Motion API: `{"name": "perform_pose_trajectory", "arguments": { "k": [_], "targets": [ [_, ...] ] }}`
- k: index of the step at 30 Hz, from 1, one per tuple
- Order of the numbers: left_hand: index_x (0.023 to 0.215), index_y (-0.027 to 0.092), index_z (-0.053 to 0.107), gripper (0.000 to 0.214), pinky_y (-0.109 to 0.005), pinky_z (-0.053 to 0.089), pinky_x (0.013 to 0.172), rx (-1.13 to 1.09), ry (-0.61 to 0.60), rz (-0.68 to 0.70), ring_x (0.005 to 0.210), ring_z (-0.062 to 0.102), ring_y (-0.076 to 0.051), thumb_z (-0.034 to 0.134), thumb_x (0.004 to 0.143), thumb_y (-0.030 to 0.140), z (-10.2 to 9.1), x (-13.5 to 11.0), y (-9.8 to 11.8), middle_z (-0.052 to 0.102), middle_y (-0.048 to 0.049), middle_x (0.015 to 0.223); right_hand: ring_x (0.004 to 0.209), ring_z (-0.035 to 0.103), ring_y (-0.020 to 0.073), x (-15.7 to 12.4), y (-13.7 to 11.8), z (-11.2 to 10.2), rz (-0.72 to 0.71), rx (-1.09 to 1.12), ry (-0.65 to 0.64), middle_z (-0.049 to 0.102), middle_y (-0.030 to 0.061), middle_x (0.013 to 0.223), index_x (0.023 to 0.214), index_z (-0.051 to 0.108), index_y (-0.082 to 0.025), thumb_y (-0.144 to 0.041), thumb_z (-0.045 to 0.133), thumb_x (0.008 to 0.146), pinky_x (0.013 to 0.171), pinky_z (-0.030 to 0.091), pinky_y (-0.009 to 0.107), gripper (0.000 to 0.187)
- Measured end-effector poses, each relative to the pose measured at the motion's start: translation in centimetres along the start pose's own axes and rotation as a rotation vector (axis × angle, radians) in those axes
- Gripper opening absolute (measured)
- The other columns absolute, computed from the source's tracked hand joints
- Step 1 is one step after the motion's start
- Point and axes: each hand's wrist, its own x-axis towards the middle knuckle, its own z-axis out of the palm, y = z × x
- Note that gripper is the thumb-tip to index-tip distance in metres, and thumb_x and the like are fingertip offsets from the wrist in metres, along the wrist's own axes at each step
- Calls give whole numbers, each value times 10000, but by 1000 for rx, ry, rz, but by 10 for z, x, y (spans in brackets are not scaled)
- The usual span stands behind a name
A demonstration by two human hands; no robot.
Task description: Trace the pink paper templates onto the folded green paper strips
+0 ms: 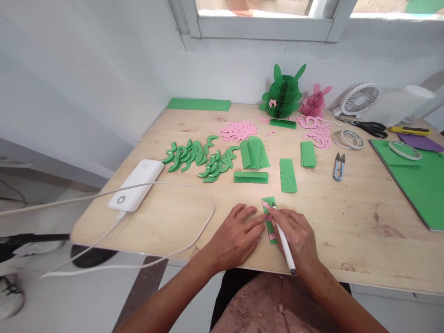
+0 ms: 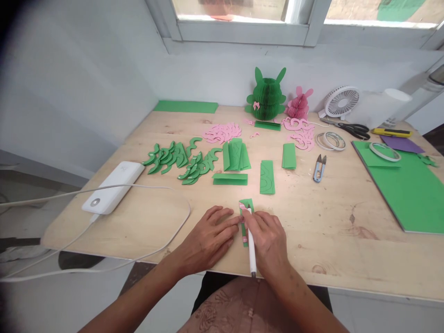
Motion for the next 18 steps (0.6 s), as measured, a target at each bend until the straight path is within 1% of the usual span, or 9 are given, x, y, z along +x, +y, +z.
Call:
{"name": "perform_pose_trajectory", "arguments": {
  "k": [4, 11, 15, 18],
  "targets": [
    [1014, 181, 585, 162, -489, 392, 1027, -6, 0, -6, 1177, 515, -255, 481, 892, 163, 0, 0, 0, 601, -85, 1301, 922, 649, 211, 0, 0, 0, 0, -12, 3, 733, 82, 969, 1295, 575, -162, -121, 507, 907, 726, 473, 330, 396],
    [1020, 184, 587, 172, -484, 393, 1033, -24, 3, -15, 1172, 515, -252, 467, 897, 172, -1, 0, 0, 610, -79, 1289, 911, 648, 215, 1, -1, -1, 5, -14, 16, 734, 85, 950, 1277, 586, -163, -121, 483, 919, 716, 459, 332, 376],
    [1053, 170, 581, 199, -469, 394, 1039, -65, 42, -32, 1165, 514, -249, 448, 904, 168, -2, 1, -1, 600, -66, 1305, 926, 645, 216, 1, -2, -1, 5, 2, 20, 736, 87, 952, 1270, 589, -161, -120, 466, 935, 734, 453, 329, 359],
    [1026, 166, 583, 187, -458, 410, 1018, -73, 69, -54, 1168, 513, -252, 443, 902, 159, -3, 4, -4, 577, -70, 1335, 931, 642, 216, 0, -2, -1, 5, 1, 14, 736, 85, 956, 1267, 588, -148, -116, 472, 934, 737, 451, 328, 354]
  ]
}}
